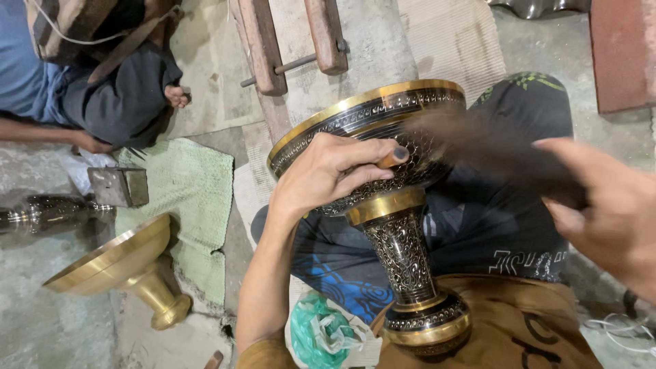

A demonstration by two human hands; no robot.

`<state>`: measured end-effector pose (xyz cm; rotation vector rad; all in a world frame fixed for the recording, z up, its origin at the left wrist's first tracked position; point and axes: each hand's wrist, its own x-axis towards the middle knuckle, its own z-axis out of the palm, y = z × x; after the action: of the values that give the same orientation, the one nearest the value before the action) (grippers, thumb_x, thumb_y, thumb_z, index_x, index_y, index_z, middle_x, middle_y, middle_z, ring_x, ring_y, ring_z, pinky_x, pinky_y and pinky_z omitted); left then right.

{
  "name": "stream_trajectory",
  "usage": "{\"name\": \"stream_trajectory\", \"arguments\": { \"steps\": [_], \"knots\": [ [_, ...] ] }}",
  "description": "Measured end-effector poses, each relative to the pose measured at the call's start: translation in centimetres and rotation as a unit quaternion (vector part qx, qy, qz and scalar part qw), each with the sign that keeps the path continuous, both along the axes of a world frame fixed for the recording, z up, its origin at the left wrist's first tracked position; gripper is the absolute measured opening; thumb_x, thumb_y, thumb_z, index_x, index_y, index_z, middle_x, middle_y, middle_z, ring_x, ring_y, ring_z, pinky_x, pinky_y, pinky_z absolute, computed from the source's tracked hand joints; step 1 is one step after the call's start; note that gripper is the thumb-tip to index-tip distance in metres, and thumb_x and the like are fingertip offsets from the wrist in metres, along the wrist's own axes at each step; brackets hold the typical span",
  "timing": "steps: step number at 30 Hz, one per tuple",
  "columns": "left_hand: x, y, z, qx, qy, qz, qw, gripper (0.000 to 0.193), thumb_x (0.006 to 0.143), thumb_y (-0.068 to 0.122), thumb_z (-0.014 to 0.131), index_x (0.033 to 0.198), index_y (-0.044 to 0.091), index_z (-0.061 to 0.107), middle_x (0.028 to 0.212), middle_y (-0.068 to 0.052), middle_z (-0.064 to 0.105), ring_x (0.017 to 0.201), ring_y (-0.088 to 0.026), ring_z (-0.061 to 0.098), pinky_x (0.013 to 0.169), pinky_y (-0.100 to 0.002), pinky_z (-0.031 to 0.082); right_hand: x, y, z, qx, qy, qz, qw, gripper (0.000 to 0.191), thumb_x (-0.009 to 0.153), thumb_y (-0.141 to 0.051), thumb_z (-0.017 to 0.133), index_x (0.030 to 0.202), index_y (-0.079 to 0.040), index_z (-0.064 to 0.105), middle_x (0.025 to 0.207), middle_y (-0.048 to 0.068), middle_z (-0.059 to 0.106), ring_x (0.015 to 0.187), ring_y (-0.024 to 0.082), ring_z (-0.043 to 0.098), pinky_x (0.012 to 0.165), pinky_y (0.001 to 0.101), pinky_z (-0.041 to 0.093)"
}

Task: The person sits cross-legged on the floor holding an ornate brass bowl-and-stand assembly on their lap. They press a small wooden peg against the bowl rim with one hand while rubbing the metal surface with a large wooden burnisher in the other hand, repositioning the peg around the rim as they work.

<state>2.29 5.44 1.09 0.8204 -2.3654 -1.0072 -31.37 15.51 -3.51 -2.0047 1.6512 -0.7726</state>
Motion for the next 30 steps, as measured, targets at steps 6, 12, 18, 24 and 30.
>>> {"name": "stream_trajectory", "arguments": {
  "steps": [6, 12, 18, 24, 30],
  "knots": [
    [-0.4, 0.9, 0.2, 0.011, 0.015, 0.078, 0.997, 0.034, 0.099, 0.014, 0.078, 0.129, 0.007, 0.062, 0.099, -0.007, 0.077, 0.083, -0.019, 0.078, 0.073, -0.029, 0.061, 0.4, -1.0, 0.1, 0.066, 0.027, -0.042, 0.997, 0.049, 0.088, -0.003, 0.076, 0.136, -0.01, 0.066, 0.103, 0.014, 0.072, 0.083, 0.027, 0.073, 0.072, 0.0377, 0.058],
    [-0.6, 0.8, 0.5, 0.009, -0.046, 0.07, 0.996, 0.035, 0.093, 0.015, 0.081, 0.124, 0.008, 0.065, 0.085, -0.006, 0.073, 0.065, -0.021, 0.069, 0.063, -0.032, 0.054, 0.0, -1.4, -0.8, 0.1, 0.265, 0.037, 0.958, 0.068, 0.077, -0.012, 0.084, 0.141, -0.02, 0.064, 0.086, 0.005, 0.07, 0.07, 0.024, 0.071, 0.061, 0.0355, 0.057],
    [-0.2, 1.0, 0.4, -0.026, -0.014, 0.031, 0.999, 0.028, 0.1, 0.017, 0.077, 0.124, 0.011, 0.063, 0.095, -0.008, 0.073, 0.08, -0.027, 0.073, 0.071, -0.035, 0.057, -0.5, -1.1, -1.0, 0.045, -0.028, -0.033, 0.998, 0.06, 0.083, -0.006, 0.081, 0.137, -0.013, 0.058, 0.087, 0.011, 0.067, 0.072, 0.024, 0.069, 0.066, 0.0339, 0.054],
    [-0.4, 0.7, -0.2, -0.023, -0.048, 0.045, 0.998, 0.023, 0.098, 0.02, 0.079, 0.112, 0.011, 0.064, 0.081, -0.009, 0.07, 0.067, -0.029, 0.067, 0.061, -0.037, 0.05, -0.8, -1.8, -0.2, 0.001, -0.038, 0.013, 0.999, 0.064, 0.081, 0.003, 0.078, 0.139, -0.007, 0.055, 0.091, 0.017, 0.066, 0.075, 0.029, 0.068, 0.066, 0.0383, 0.053],
    [-0.5, 0.6, 0.1, -0.027, -0.03, 0.047, 0.998, 0.024, 0.097, 0.019, 0.077, 0.112, 0.008, 0.063, 0.084, -0.01, 0.07, 0.067, -0.029, 0.065, 0.061, -0.037, 0.05, -0.4, -2.6, 0.4, 0.031, -0.13, 0.0, 0.991, 0.064, 0.083, 0.002, 0.075, 0.141, -0.011, 0.05, 0.088, 0.013, 0.063, 0.073, 0.027, 0.065, 0.066, 0.0386, 0.051]
  ]
}}
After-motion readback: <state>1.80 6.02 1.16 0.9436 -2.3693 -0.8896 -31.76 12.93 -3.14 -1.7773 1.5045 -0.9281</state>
